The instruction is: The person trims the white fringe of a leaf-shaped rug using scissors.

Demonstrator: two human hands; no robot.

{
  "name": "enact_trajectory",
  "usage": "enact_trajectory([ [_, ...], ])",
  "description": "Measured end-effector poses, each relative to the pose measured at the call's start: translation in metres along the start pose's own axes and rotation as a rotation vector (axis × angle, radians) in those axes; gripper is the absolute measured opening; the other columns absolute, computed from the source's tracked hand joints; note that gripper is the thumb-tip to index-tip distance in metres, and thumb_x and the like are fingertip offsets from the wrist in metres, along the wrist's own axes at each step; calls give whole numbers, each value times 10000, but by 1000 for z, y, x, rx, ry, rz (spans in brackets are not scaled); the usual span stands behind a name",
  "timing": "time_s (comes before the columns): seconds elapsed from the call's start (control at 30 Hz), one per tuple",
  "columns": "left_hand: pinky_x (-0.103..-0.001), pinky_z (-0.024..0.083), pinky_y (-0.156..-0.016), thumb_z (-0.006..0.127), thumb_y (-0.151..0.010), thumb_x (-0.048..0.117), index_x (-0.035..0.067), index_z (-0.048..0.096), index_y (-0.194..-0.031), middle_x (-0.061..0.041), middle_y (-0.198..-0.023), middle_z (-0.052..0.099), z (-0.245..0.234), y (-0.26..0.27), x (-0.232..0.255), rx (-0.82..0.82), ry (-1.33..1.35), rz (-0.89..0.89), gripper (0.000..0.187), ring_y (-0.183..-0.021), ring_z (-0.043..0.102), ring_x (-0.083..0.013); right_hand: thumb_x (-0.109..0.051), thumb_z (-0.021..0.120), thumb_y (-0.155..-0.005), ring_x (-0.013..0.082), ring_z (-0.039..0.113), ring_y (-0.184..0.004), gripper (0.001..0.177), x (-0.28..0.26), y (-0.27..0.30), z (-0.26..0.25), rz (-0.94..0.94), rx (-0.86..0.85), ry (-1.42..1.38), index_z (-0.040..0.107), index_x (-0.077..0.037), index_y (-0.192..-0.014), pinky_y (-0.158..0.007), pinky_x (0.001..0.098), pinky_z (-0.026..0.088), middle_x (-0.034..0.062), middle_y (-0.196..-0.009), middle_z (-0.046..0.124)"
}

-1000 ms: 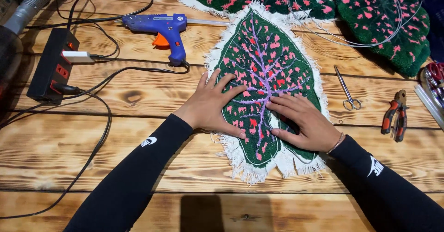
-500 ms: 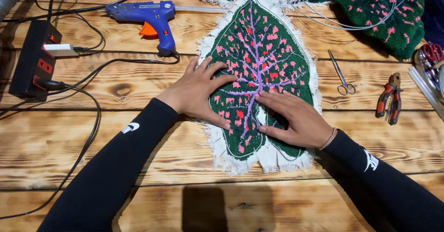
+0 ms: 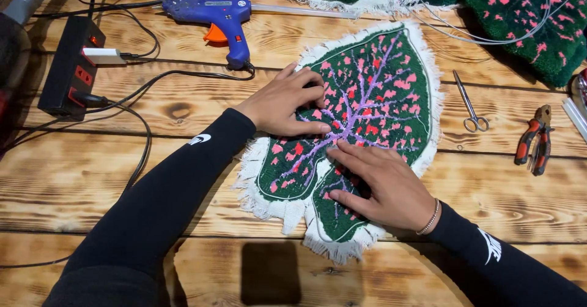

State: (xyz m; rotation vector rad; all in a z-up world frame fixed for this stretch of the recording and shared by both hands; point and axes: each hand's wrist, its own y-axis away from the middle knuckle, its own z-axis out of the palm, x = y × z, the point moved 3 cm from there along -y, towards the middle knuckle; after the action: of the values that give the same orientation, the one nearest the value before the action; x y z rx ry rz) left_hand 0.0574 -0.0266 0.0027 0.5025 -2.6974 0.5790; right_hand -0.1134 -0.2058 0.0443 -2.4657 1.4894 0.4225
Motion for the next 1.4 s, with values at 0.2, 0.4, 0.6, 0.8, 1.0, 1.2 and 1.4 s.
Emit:
enact_trajectory([
  [0.2, -637, 220, -1219, 678, -932, 589, 119, 608, -1021, -132, -1324, 541, 3, -6, -3, 52, 15, 41, 483, -1239, 548, -356, -515, 721, -849, 351, 589, -1155, 655, -11, -6, 9, -22, 96, 59, 613, -126, -1365, -958, 443, 443, 164, -1425, 584],
  [0.4, -611, 247, -1200, 651, -970, 559, 139, 580, -1268, -166, -1376, 509, 8, -6, -9, 72, -61, 127, 519, -1300, 506, -426, -542, 721, -794, 331, 551, -1134, 736, -14, -26, -1, 21, -74, 51, 597, -196, -1432, -959, 439, 431, 133, -1367, 557],
  [0.6, -559, 303, -1195, 616, -1003, 526, 124, 560, -1340, -185, -1396, 511, 10, -10, -17, 77, -111, 193, 528, -1315, 498, -416, -521, 683, -885, 408, 354, -1445, 672, -2, -30, 26, -233, 121, 54, 551, -152, -1431, -1132, 562, 280, 200, -1480, 458],
  [0.8, -531, 327, -1178, 614, -1039, 461, 86, 565, -1340, -194, -1389, 528, 5, -23, -33, 90, -216, 290, 483, -1309, 505, -385, -570, 675, -876, 413, 282, -1489, 723, 1, -49, 39, -73, 101, 53, 517, -162, -1453, -1157, 618, 181, 195, -1520, 427],
  [1.0, -482, 385, -1100, 622, -1011, 379, 79, 606, -1319, -178, -1359, 564, -14, 14, -15, 255, -161, -39, 430, -1293, 532, -382, -580, 643, -906, 437, 269, -1489, 710, 1, -52, 43, -27, 126, 48, 520, -160, -1465, -1177, 606, 179, 212, -1550, 399],
  [1.2, -458, 414, -1099, 576, -1046, 314, 34, 596, -1334, -175, -1339, 608, -20, 90, 11, 353, -48, -335, 402, -1267, 567, -366, -556, 643, -913, 442, 291, -1482, 677, -2, -51, 41, -44, 153, 46, 538, -164, -1455, -1183, 608, 174, 220, -1549, 410],
  [1.4, -510, 315, -1177, 545, -1053, 340, 38, 598, -1381, -150, -1334, 618, -9, 100, 17, 350, 38, -437, 450, -1285, 560, -342, -502, 664, -899, 415, 330, -1470, 582, -8, -49, 37, -80, 186, 45, 614, -191, -1388, -1173, 600, 185, 157, -1525, 473],
])
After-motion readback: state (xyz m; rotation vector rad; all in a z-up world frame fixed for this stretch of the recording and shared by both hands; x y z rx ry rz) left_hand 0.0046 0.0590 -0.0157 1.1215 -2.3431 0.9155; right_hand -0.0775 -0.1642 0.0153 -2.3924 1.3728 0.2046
